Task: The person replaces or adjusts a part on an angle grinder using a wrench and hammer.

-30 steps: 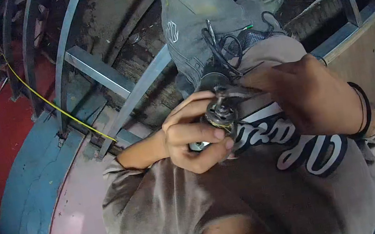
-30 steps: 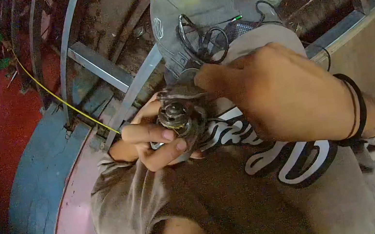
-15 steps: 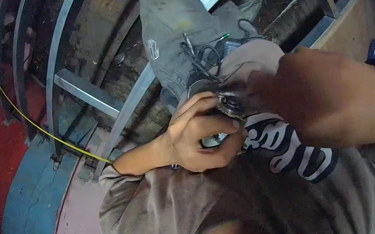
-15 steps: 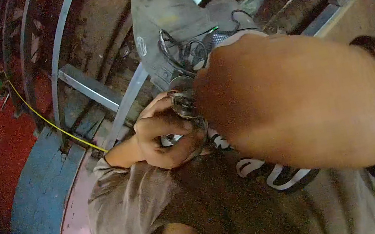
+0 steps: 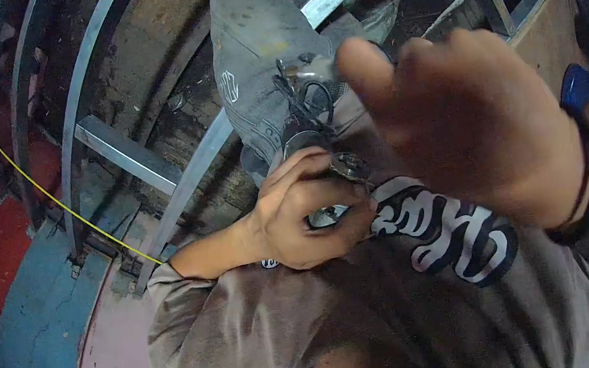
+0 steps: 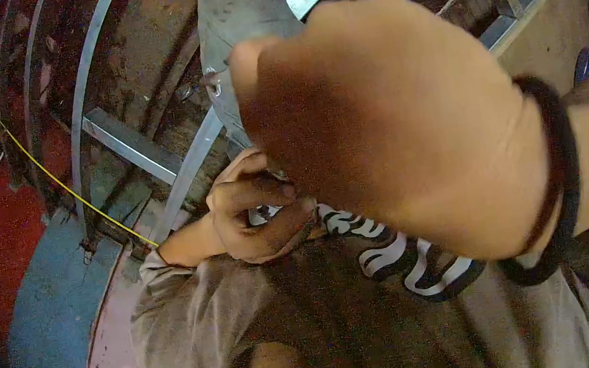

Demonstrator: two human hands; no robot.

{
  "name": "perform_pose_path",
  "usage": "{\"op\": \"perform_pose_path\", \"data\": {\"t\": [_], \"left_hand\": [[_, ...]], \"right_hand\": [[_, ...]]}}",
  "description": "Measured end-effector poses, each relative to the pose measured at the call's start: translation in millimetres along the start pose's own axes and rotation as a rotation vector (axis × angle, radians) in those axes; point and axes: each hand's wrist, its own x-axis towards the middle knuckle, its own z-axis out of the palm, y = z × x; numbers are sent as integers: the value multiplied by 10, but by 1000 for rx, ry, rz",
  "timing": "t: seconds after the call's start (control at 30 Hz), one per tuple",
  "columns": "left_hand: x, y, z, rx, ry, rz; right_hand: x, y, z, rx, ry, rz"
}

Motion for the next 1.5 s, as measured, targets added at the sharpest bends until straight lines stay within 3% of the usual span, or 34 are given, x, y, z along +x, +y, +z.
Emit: {"op": "perform_pose_path", "data": {"t": [0.03,0.1,0.17,0.27,0.3,0.37,0.4,0.47,0.5,0.57,0.6,0.8,0.83,0.9,0.93,1.1,1.23,1.5], "left_hand": [[21,11,-33,-1,-5,1],[84,14,-104,-15,-104,-30],[51,1,-73,-21,-101,-23],[88,2,-4,-31,-76,-19],[130,2,15,-25,-53,-26],[185,8,16,-20,-105,-30],[209,8,21,-8,-159,-48],[222,17,90,-15,-132,-52],[241,24,133,-19,-105,-62],[299,52,168,-20,-136,-69],[343,55,169,-15,-172,-89],[290,124,209,57,-123,-187],[251,124,234,104,-96,-207],[227,83,209,108,-93,-154],[198,85,202,116,-107,-91],[153,48,219,113,-110,-85],[194,59,229,87,-153,-82],[181,35,240,152,-129,-60]], "right_hand": [[-38,28,-15,4,3,3],[-156,162,-65,227,-219,-265],[-244,271,29,289,-258,-347],[-277,374,193,344,142,-591],[-286,372,146,331,143,-580],[-186,260,-100,371,-162,-352],[-120,186,-292,361,-163,-345],[-56,81,-573,157,-672,-139],[-94,152,-540,144,-673,-129],[-180,358,-381,373,-537,-261],[-209,415,-340,345,-537,-255],[-101,521,-143,112,8,-1086],[-130,454,-171,108,-12,-1093],[-270,227,-204,321,-475,-149],[-245,180,-215,287,-578,-86],[-141,116,-274,239,-677,-1],[-157,252,-305,237,-583,-201],[74,310,-355,236,-812,-176]]}}
